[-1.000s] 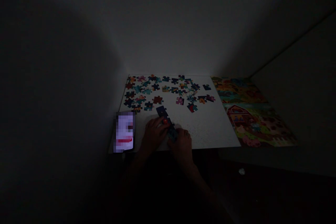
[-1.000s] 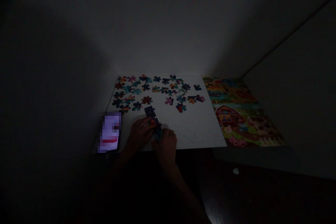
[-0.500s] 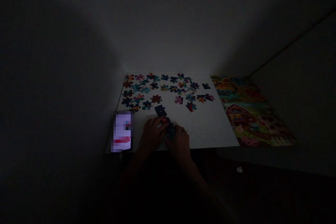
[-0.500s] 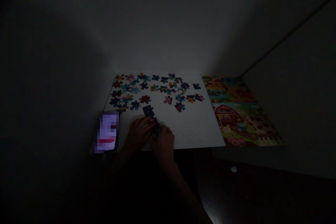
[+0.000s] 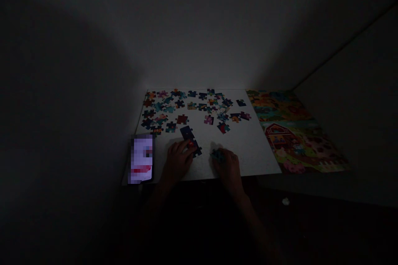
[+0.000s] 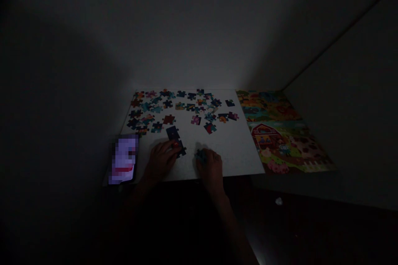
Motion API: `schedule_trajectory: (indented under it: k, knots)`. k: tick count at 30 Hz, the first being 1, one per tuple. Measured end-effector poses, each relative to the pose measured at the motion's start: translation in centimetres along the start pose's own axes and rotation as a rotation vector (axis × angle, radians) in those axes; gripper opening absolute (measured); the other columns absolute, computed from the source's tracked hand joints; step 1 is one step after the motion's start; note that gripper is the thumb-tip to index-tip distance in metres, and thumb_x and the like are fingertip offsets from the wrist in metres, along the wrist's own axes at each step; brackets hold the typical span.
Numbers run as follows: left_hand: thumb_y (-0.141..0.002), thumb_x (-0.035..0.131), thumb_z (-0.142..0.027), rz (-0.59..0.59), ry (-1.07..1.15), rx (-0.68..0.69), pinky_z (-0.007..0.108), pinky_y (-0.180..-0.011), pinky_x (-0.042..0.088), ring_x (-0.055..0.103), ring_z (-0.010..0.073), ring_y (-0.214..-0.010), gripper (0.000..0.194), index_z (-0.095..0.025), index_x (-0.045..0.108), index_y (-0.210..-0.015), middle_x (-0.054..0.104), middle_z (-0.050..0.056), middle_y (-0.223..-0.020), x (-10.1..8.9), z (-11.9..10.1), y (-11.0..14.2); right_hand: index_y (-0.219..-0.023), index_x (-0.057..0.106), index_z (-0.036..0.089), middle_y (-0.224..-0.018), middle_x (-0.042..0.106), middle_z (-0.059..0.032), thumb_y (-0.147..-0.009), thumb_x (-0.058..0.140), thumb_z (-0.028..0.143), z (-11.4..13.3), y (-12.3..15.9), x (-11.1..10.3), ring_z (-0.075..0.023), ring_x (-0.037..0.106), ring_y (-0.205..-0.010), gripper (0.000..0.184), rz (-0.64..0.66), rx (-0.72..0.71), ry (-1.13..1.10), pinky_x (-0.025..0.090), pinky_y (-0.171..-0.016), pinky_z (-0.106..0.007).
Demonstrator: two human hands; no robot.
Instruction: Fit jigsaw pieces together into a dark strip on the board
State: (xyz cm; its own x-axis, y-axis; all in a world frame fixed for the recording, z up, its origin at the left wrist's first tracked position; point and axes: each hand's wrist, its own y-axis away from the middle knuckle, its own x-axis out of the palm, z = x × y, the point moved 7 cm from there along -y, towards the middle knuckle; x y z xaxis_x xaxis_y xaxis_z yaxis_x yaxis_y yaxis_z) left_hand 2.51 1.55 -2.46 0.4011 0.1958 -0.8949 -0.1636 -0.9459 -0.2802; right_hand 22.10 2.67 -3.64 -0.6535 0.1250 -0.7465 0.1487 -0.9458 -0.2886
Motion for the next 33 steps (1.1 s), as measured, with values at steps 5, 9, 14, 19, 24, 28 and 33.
schedule_trajectory:
  k: [5,9,14,19,24,28,33]
  knots:
    - [-0.091,0.054,-0.016,0.003,0.006,-0.013,0.049,-0.103,0.039,0.051,0.0276,-0.118,0.031,-0.026,0.068,-0.116,0.057,0.008,-0.135,0.2,0.2,0.1,-0.118,0.059,0.015,-0.112,0.065,-0.0159,-0.094,0.052,0.047,-0.2,-0.2,0.3,-0.0280,0.058,-0.103,0.040,-0.016,-0.023,0.033,0.048,-0.091,-0.048]
    - [-0.091,0.052,-0.015,-0.007,0.012,-0.013,0.050,-0.103,0.039,0.052,0.0278,-0.117,0.031,-0.026,0.068,-0.115,0.058,0.009,-0.134,0.3,0.4,0.1,-0.120,0.057,0.015,-0.116,0.062,-0.0168,-0.094,0.053,0.048,0.1,0.5,-0.3,-0.0288,0.056,-0.109,0.042,-0.082,-0.023,0.018,0.048,-0.093,-0.048]
    - [-0.089,0.049,-0.013,-0.043,0.015,0.000,0.052,-0.103,0.040,0.054,0.0283,-0.118,0.033,-0.025,0.068,-0.113,0.059,0.009,-0.131,0.0,0.4,0.1,-0.110,0.063,0.021,-0.114,0.062,-0.0125,-0.094,0.056,0.034,0.3,1.4,-0.4,-0.0271,0.057,-0.106,0.022,-0.022,-0.135,0.030,0.050,-0.091,-0.045]
    - [-0.091,0.048,-0.013,-0.081,-0.001,0.013,0.051,-0.104,0.041,0.054,0.0275,-0.119,0.031,-0.025,0.068,-0.111,0.059,0.009,-0.131,0.1,0.5,0.3,-0.116,0.063,0.020,-0.118,0.062,-0.0135,-0.092,0.057,0.029,0.6,0.4,0.7,-0.0285,0.057,-0.107,0.026,0.021,-0.178,0.109,0.049,-0.090,-0.046]
    - [-0.094,0.049,-0.018,-0.123,-0.015,0.039,0.052,-0.102,0.042,0.055,0.0280,-0.120,0.027,-0.025,0.068,-0.111,0.059,0.011,-0.132,0.3,0.9,0.5,-0.127,0.058,0.020,-0.129,0.058,-0.0161,-0.089,0.060,0.027,1.6,-2.7,3.0,-0.0319,0.053,-0.114,0.039,0.116,-0.171,0.171,0.048,-0.091,-0.049]
    - [-0.094,0.046,-0.016,-0.160,-0.040,0.051,0.049,-0.101,0.045,0.056,0.0262,-0.118,0.028,-0.025,0.067,-0.111,0.060,0.010,-0.130,0.2,0.9,0.4,-0.130,0.056,0.018,-0.133,0.056,-0.0173,-0.087,0.064,0.026,2.6,-5.9,4.6,-0.0324,0.052,-0.116,0.045,0.197,-0.184,0.202,0.047,-0.093,-0.049]
    - [-0.092,0.046,-0.013,-0.194,-0.084,0.044,0.044,-0.096,0.049,0.057,0.0261,-0.117,0.033,-0.022,0.063,-0.119,0.060,0.012,-0.129,0.1,1.0,0.2,-0.131,0.056,0.018,-0.133,0.056,-0.0168,-0.087,0.063,0.026,3.2,-9.3,5.7,-0.0330,0.052,-0.116,0.045,0.291,-0.260,0.202,0.049,-0.093,-0.048]
